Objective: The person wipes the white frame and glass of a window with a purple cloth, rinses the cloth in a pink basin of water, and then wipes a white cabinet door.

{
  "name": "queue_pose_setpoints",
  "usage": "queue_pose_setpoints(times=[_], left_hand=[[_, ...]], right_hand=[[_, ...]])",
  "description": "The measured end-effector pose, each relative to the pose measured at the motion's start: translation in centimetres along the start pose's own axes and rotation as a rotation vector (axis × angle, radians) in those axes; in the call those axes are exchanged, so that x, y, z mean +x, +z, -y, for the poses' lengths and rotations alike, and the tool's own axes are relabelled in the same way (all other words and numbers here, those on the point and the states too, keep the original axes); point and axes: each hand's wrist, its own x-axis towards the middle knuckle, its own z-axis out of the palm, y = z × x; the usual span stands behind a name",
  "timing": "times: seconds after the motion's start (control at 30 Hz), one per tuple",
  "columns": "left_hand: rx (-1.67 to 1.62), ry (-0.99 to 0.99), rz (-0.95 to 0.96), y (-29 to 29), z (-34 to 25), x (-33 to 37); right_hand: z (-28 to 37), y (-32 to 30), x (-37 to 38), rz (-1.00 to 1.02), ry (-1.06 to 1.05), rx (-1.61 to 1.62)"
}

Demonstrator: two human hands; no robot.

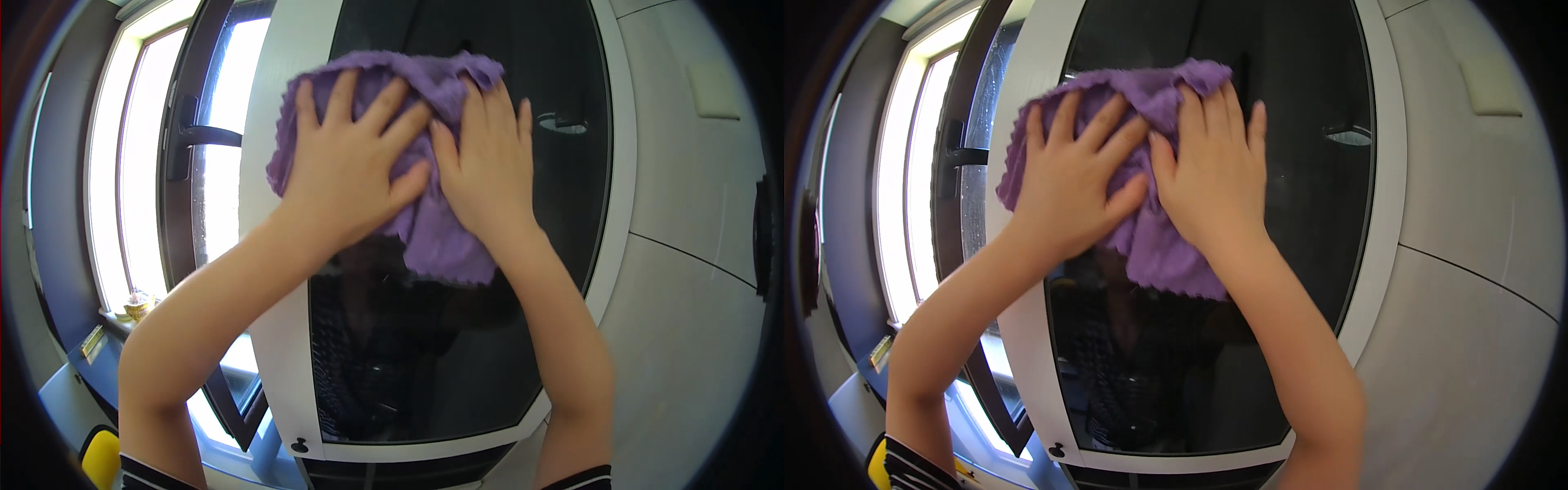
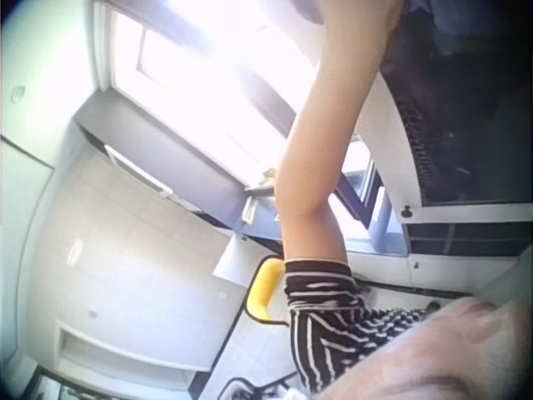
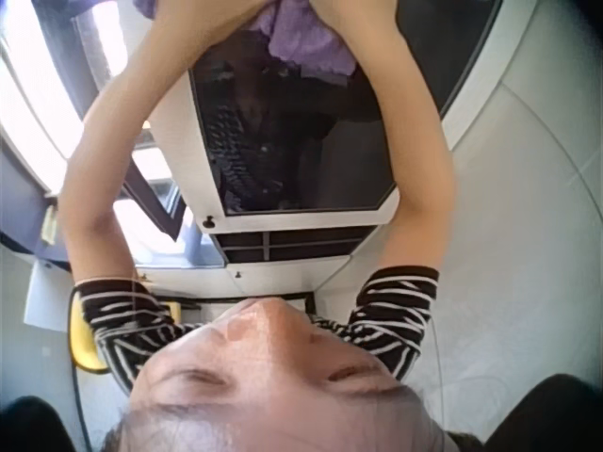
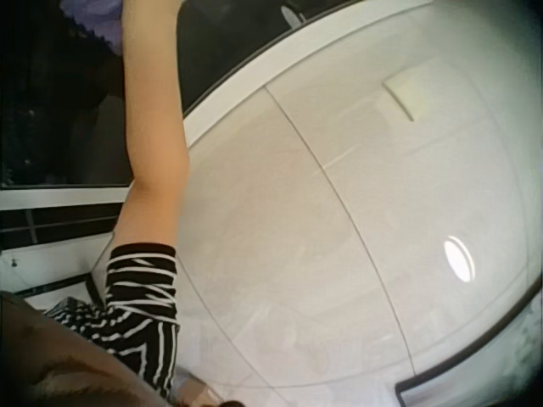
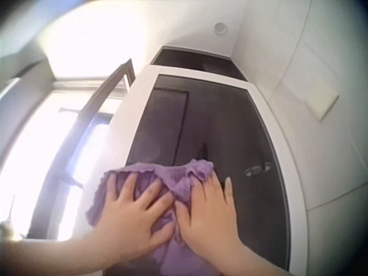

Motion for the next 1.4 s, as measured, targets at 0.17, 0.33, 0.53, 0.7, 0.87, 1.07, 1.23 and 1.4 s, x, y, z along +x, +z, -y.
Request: queue_pose_setpoints(times=[0.17, 0.33, 0.53, 0.7, 0.87, 1.07, 1.23, 1.4], left_hand=[[-0.171, 0.138, 0.240, -0.8, -3.3, -5.3], [-0.253, 0.205, 0.420, -2.6, -5.5, -12.9], [-0.006, 0.159, 0.400, -3.2, -2.1, -10.3], [0.150, 0.027, 0.212, -1.8, -0.6, -1.3], [0.069, 0.078, -0.027, 3.1, -3.3, 4.8], [-0.228, 0.237, 0.018, 3.9, -9.0, 3.2], [-0.391, 0.376, 0.310, 1.5, -10.2, -4.6], [-0.239, 0.327, 0.439, -0.9, -5.7, -7.8]], right_hand=[[2.3, -3.6, -8.4, 0.170, 0.146, 0.071], [6.9, -5.6, -15.4, 0.371, 0.133, 0.193], [6.5, -3.0, -10.7, 0.298, 0.058, 0.283], [1.3, -0.2, -1.9, 0.011, 0.022, 0.142], [-5.7, 0.3, 0.1, -0.118, 0.148, -0.074], [-6.3, -4.3, -7.4, 0.030, 0.303, -0.109], [-0.2, -7.1, -15.7, 0.257, 0.356, 0.025], [3.4, -5.4, -14.2, 0.271, 0.220, 0.177]])
